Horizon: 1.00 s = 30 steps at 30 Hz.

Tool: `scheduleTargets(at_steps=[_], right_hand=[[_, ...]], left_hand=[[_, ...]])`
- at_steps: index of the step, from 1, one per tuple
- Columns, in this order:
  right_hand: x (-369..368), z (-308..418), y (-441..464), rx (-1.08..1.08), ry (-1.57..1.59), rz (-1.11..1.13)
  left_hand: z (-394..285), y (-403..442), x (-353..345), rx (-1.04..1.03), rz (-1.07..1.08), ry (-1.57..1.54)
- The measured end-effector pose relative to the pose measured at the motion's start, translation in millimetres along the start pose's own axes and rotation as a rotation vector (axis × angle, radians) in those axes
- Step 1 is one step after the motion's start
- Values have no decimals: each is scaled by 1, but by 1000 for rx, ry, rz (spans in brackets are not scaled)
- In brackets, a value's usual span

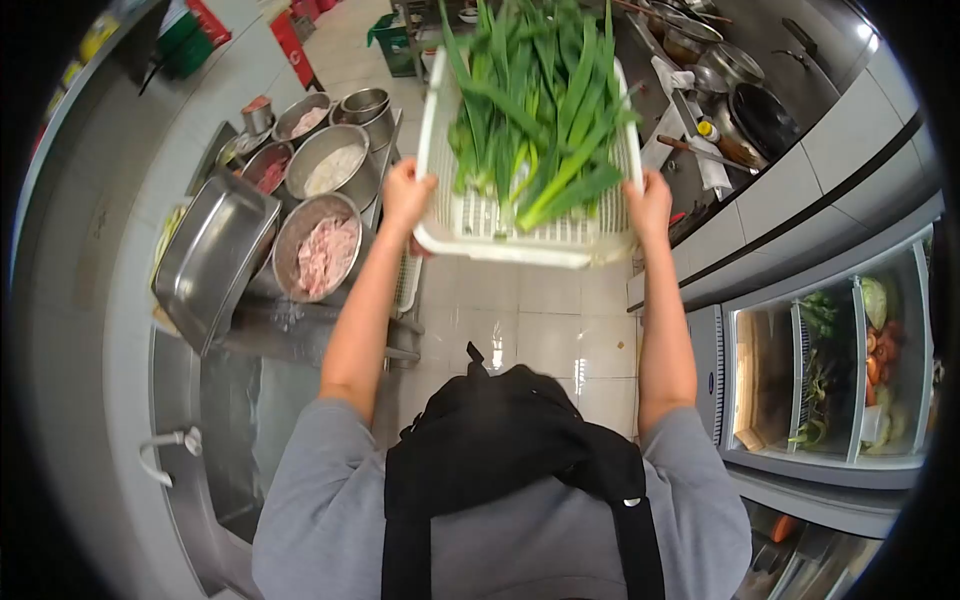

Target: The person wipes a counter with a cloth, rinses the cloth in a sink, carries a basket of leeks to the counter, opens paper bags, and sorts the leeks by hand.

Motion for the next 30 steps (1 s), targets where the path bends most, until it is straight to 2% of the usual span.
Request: scheduleTargets(at_steps=[5,6,7,9,11,13,14,15,19,21,25,28,30], right_hand=[[0,71,92,-30,77,-46],[-6,78,103,-78,93,16],[-17,65,116,-68,96,5],[-56,29,148,102,141,98],[-94,-10,167,-57,102,182],[-122,-26,178,-119,53,152],[-138,-38,184,-134,70,128],[-152,-43,192,-246,110,236],[-227,-85,234,-346,47,372],[-262,-72,261,-354,18,463],[-337,-50,334,-279,40,619],[-402,-25,399,-135,74,659],[-436,-8,429,-78,46,672]], left_hand=[[-15,117,-22,-83,-6,-148],[-12,137,-30,-92,-16,-156],[-3,149,-41,-105,-18,-162],[24,161,-58,-167,-89,-55],[65,168,-76,-51,18,104],[107,171,-93,12,27,62],[110,172,-97,62,67,175],[112,176,-99,87,68,143],[168,180,-112,263,52,114],[188,194,-111,333,21,169],[209,221,-111,445,-135,205],[220,276,-107,354,-310,212],[225,324,-98,343,-319,283]])
Point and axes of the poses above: each hand's wrist, its own y-axis towards the middle knuckle, its own x-axis out of the back of the hand, z = x × y, the point moved 6 cm from there along y, towards the middle knuckle, and after that the axes turned 12 degrees about -x, right-handed, at the moved point
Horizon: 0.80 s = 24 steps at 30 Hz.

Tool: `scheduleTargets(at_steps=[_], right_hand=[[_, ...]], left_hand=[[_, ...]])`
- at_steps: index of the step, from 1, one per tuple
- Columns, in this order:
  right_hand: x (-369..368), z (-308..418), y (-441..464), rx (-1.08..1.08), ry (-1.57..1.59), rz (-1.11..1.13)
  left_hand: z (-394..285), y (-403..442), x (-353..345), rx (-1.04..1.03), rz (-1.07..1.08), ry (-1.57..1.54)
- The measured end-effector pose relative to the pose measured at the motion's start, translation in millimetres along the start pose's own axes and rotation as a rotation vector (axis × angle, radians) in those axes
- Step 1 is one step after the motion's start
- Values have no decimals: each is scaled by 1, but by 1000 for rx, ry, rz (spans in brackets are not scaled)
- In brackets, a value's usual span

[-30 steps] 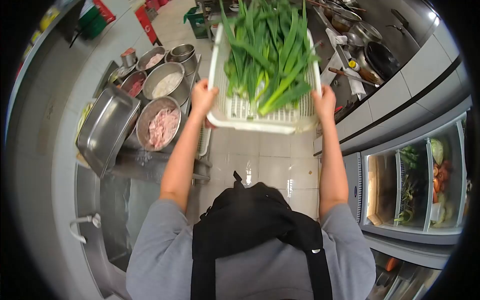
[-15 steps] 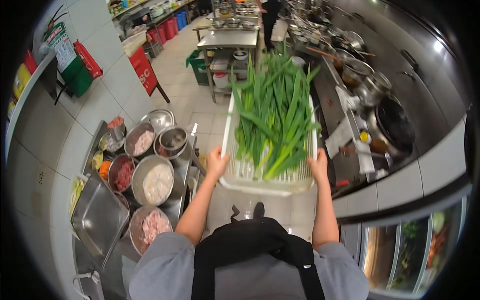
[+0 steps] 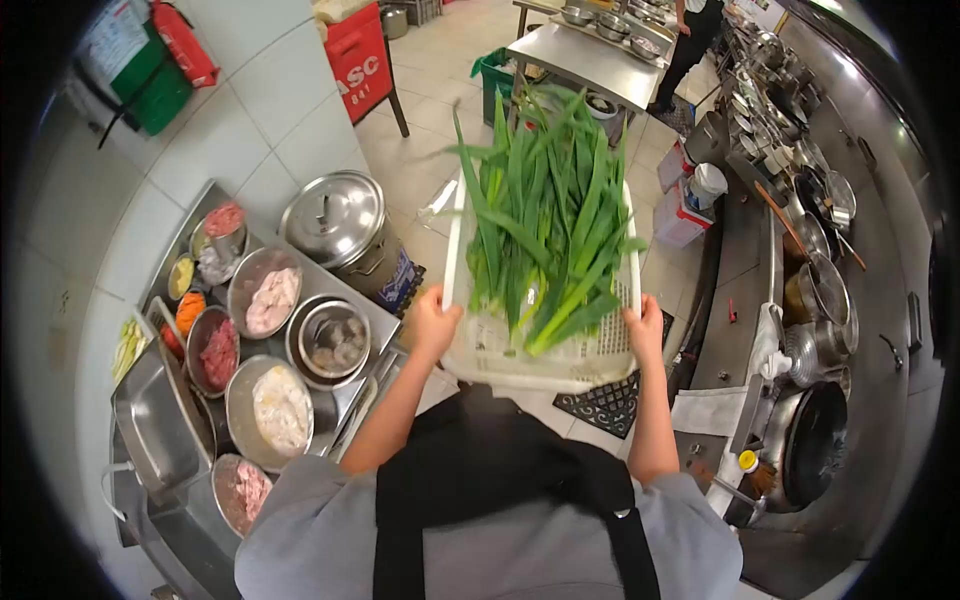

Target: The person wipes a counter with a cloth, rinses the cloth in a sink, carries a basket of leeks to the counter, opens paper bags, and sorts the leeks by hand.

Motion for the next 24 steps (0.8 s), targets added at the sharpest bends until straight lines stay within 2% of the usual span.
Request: scheduleTargets(at_steps=[2,9,11,13,15,17,20,24], right_hand=[[-7,37,39,-18,125,-41],[-6,101,147,21,101,-195],[-18,101,189,-14,87,-183],[-34,121,230,75,143,-138],[-58,125,276,19,166,-54],[-85,140,324,75,169,-12],[-128,150,389,19,157,150],[-197,185,453,49,72,308]], left_hand=[[-9,58,-9,-15,-19,8],[14,198,-70,-25,43,-153],[38,234,-95,-55,41,-405],[58,271,-111,-33,68,-373],[74,302,-122,2,66,-338],[79,329,-122,46,-31,-398],[77,360,-110,153,-65,-299],[118,386,-95,280,-184,-202]])
Point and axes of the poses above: each hand's wrist, its own y-axis towards the middle knuckle, its own x-axis out of the back of the hand, z = x × y, the point moved 6 cm from there along y, towards the middle knuckle, and after that the axes turned 12 degrees about -x, right-handed, at the moved point
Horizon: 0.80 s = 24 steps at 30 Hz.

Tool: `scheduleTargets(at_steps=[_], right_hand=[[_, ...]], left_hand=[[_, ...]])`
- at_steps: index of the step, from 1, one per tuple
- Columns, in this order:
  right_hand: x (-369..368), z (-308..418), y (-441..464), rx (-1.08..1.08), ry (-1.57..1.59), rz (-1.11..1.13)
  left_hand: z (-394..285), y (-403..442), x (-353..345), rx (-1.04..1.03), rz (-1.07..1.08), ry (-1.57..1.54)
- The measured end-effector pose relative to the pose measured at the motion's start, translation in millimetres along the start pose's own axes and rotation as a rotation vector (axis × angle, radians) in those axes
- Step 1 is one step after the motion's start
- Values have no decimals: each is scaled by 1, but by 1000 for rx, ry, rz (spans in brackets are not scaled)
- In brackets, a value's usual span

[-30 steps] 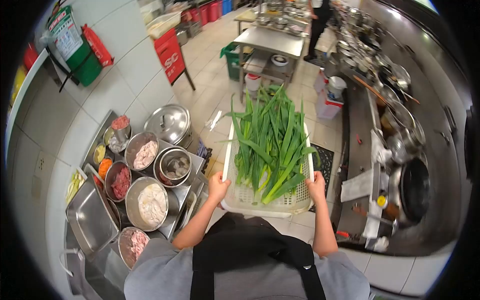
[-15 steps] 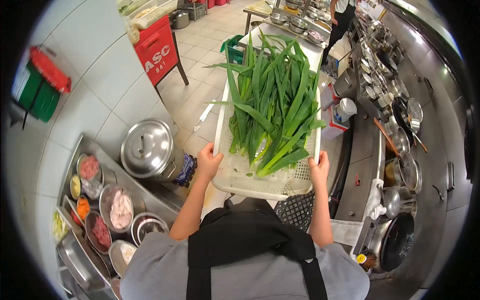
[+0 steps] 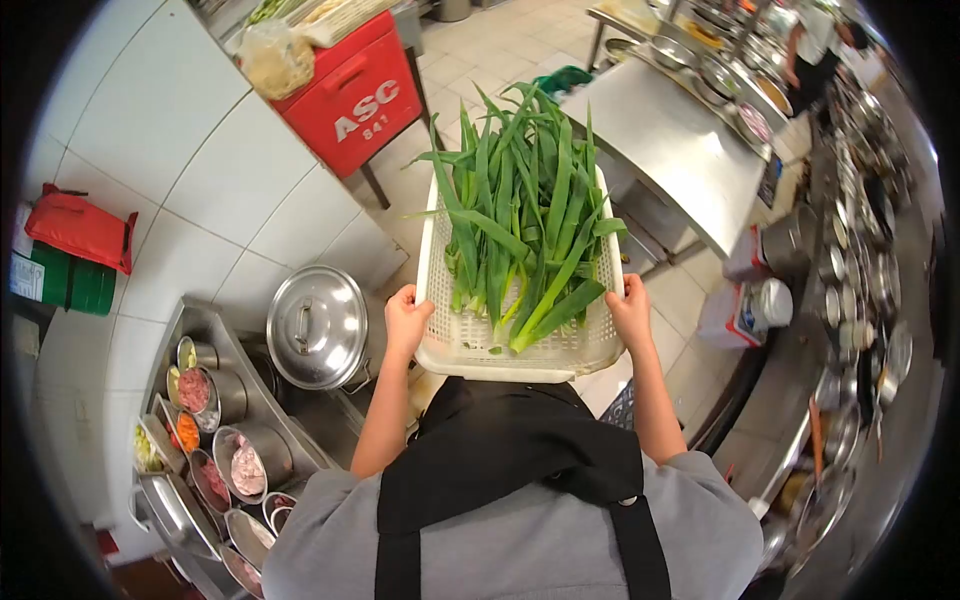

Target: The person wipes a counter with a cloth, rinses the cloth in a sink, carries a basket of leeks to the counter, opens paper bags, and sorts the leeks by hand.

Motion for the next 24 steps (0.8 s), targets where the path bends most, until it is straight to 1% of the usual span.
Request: scheduleTargets(at_steps=[4,7,9,11,13,15,17,19,21,23,24], right_hand=[[-54,31,76,66,-65,112],[-86,70,128,144,-113,106],[-104,95,164,133,-133,99],[-112,122,189,113,-133,100],[-120,144,231,95,-116,91],[-123,158,268,51,-102,77],[-120,171,291,31,-94,-10],[-117,183,324,-12,-20,-23],[-113,192,364,11,-5,-47],[-112,199,403,-11,-21,-52],[-111,200,422,11,-23,-70]], left_hand=[[3,41,14,6,-151,-12],[2,91,19,20,-206,-41],[-3,136,20,24,-223,-85],[-9,178,20,21,-199,-66],[-21,235,13,-4,-170,-21],[-9,290,2,-46,-128,-95],[-8,334,-14,-72,-69,-158],[-9,386,-31,-54,-27,-87],[-17,438,-54,-67,36,-85],[-14,473,-79,-57,67,-92],[-11,488,-86,-49,61,-55]])
Point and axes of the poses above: each hand's wrist, its own y-axis towards the middle knuckle, its own x-axis out of the back of the hand, z = x × y, the point moved 6 cm from there along y, towards the middle knuckle, and after that the axes turned 12 degrees about -x, right-handed, at the moved point
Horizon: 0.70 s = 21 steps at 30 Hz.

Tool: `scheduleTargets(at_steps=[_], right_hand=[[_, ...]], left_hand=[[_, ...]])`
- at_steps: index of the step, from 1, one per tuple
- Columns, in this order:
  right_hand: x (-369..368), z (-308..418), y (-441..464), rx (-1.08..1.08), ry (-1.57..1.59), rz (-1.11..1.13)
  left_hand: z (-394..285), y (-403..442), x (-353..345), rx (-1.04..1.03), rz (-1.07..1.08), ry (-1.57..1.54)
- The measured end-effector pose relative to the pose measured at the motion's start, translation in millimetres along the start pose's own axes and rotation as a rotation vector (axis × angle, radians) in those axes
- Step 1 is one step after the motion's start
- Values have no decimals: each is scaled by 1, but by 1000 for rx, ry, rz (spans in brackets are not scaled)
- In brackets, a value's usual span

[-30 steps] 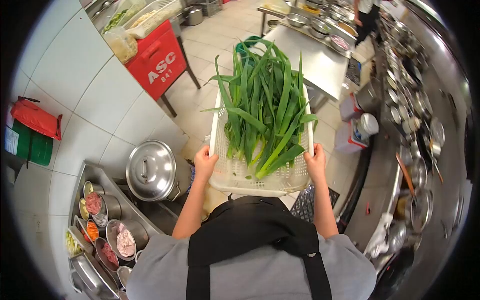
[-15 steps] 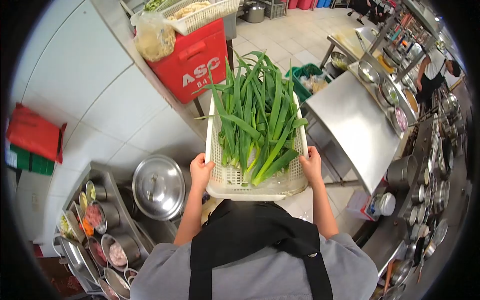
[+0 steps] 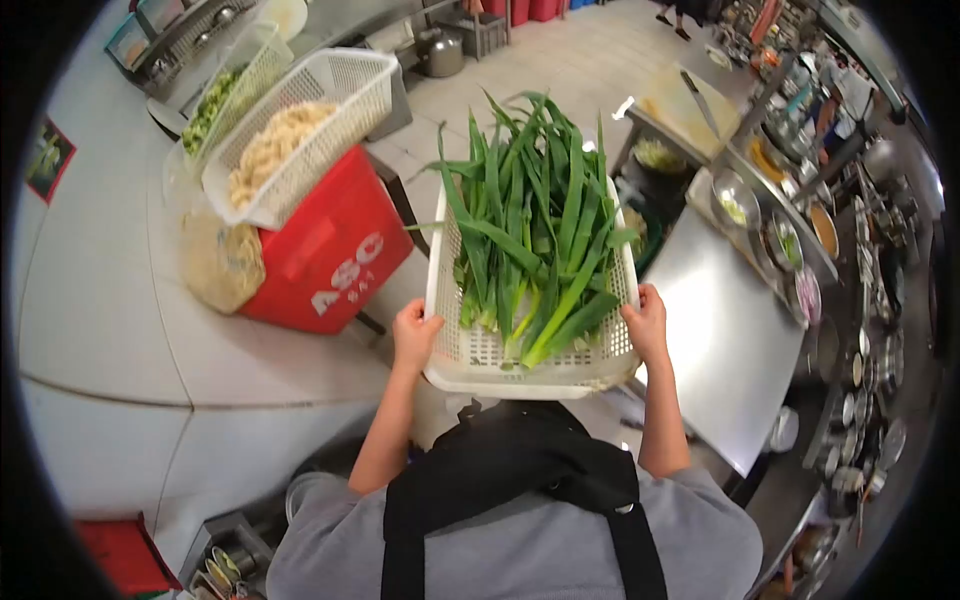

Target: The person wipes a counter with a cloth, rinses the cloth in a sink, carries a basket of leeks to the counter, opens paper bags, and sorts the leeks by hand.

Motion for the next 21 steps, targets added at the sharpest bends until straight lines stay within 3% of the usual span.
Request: scheduleTargets(at_steps=[7,12,21], right_hand=[[-44,85,153,8,-20,-9],[-87,139,258,90,-11,-20],[-100,187,405,19,-92,-199]], left_hand=[[-21,177,-16,-33,-58,12],[-20,309,-20,-75,-85,198],[36,553,-97,-42,153,65]])
Point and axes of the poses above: each hand's wrist, its own y-axis towards the middle knuckle, its own x-axis out of the back of the hand, z = x × y, the point moved 6 cm from there along y, towards the middle knuckle, and after that the axes turned 12 degrees about -x, right-handed, at the moved point
